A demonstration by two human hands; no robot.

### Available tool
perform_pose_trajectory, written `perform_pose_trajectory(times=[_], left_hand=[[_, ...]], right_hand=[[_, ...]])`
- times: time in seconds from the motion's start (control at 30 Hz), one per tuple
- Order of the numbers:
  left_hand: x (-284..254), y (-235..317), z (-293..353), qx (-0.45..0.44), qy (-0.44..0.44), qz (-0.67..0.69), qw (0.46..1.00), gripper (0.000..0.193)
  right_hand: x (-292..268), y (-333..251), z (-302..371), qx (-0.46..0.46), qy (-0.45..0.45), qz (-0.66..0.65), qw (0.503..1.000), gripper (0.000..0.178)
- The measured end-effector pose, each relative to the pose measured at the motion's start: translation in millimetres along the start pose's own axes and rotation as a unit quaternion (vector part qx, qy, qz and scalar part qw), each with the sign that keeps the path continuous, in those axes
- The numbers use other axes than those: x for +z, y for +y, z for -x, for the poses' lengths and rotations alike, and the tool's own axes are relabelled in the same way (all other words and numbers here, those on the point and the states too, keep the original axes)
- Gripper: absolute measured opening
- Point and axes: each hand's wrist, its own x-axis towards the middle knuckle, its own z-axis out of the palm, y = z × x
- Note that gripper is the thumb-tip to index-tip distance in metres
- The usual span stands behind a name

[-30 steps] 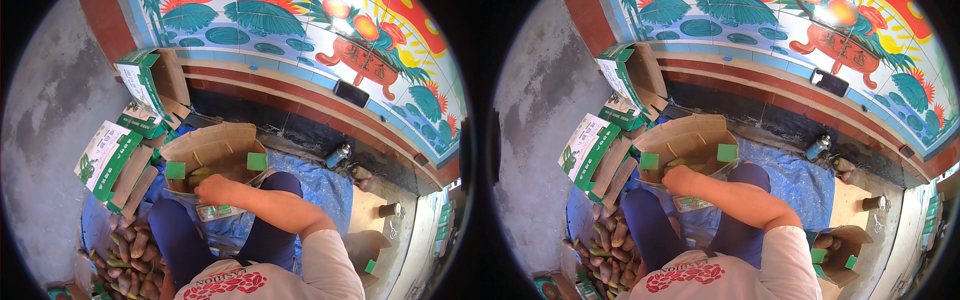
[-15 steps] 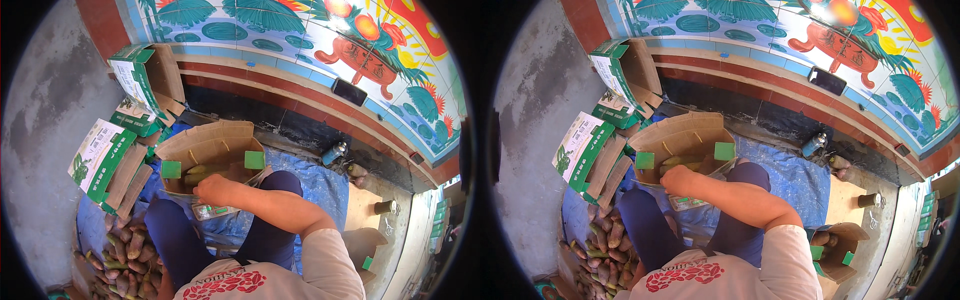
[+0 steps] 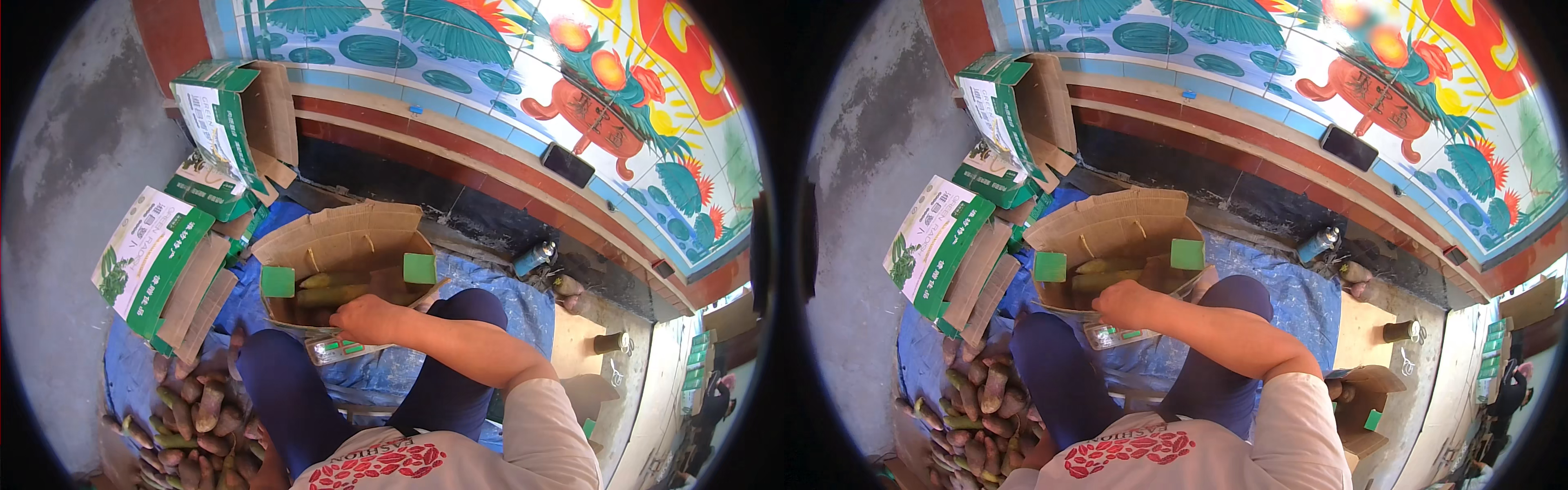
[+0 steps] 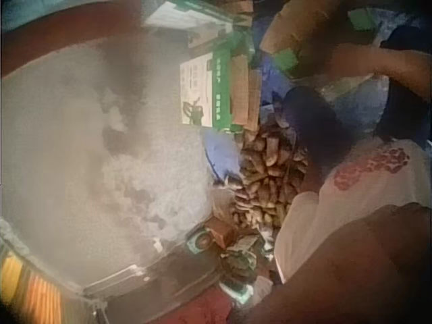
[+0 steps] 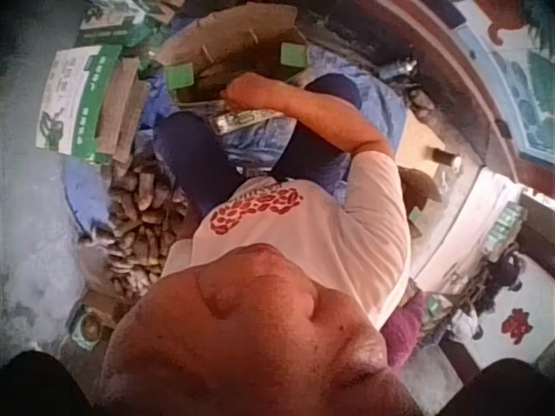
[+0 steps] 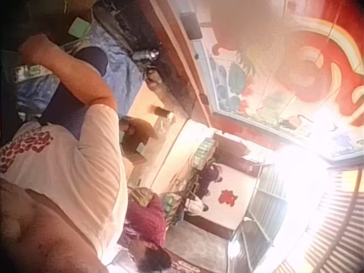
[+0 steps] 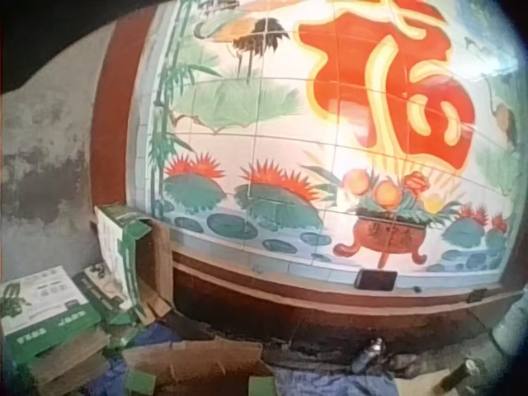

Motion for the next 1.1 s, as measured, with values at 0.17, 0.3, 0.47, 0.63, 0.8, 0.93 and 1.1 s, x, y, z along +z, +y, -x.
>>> perform_pose_trajectory(times=[0.17,0.3,0.47,0.63,0.8,0.93,1.1], left_hand=[[14,-11,15,-0.037,0.017,0.024,0.999,0.041],[32,12,-15,-0.125,-0.183,-0.052,0.974,0.045],[40,12,-19,-0.082,-0.273,-0.527,0.801,0.046],[-7,70,-47,-0.011,-0.372,-0.258,0.891,0.043],[-10,41,-44,-0.036,-0.38,-0.224,0.897,0.042],[-44,65,-43,-0.037,-0.312,-0.191,0.93,0.036],[-116,89,-53,-0.09,-0.282,-0.157,0.942,0.042]], right_hand=[[0,1,-7,0.006,-0.015,-0.014,1.0,0.026],[-4,1,-7,0.032,-0.037,-0.017,0.999,0.027],[-5,3,-7,0.048,-0.039,-0.026,0.998,0.026],[-3,3,-3,0.076,-0.037,-0.036,0.996,0.025],[-15,-5,-10,0.049,-0.039,-0.035,0.997,0.027],[-9,-4,-9,0.054,-0.03,-0.016,0.998,0.024],[-7,-7,-10,0.031,-0.025,-0.003,0.999,0.026]])
